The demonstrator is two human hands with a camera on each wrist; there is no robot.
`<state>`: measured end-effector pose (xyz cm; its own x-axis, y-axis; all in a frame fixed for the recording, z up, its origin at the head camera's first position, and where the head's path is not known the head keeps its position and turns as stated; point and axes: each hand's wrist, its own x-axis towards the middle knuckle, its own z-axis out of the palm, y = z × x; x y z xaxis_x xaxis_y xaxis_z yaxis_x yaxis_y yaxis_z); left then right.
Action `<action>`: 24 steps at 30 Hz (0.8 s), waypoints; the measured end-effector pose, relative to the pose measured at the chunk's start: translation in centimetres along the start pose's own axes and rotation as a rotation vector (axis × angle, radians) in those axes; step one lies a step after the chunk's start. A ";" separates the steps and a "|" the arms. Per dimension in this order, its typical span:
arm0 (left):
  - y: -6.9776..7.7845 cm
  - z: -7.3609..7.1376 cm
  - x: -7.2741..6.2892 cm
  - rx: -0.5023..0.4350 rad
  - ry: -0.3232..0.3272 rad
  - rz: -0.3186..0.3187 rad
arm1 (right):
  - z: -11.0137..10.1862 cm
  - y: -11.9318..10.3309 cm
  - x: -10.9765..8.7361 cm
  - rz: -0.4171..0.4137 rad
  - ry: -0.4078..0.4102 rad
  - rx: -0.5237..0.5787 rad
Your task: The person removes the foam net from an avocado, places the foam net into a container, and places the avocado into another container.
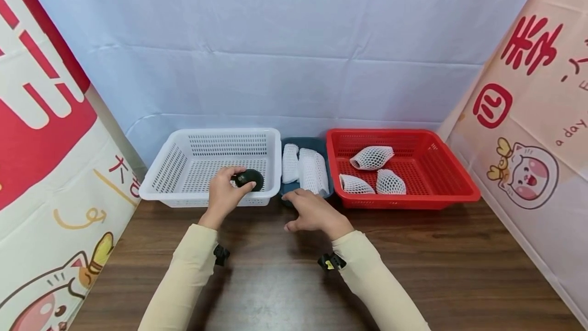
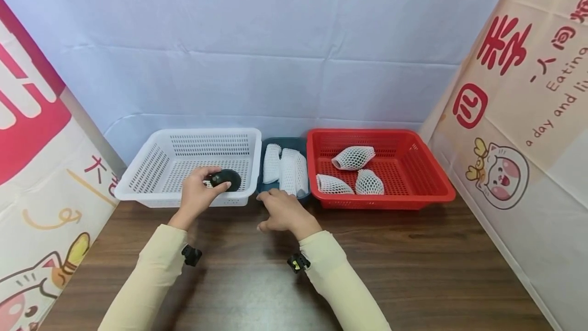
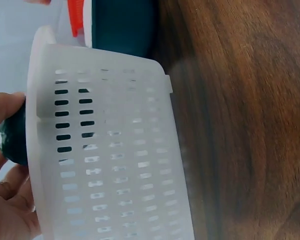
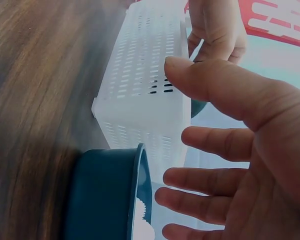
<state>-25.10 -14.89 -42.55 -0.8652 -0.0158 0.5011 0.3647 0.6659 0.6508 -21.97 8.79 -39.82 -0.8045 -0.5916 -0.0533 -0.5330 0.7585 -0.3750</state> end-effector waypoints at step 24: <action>0.4 -0.1 0.2 0.009 -0.078 -0.031 | -0.3 -0.4 0.3 0.018 -0.031 -0.006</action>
<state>-25.07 -14.70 -42.11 -0.9002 0.0213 0.4350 0.3349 0.6726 0.6599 -22.10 8.41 -39.39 -0.8056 -0.5857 -0.0891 -0.5199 0.7711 -0.3677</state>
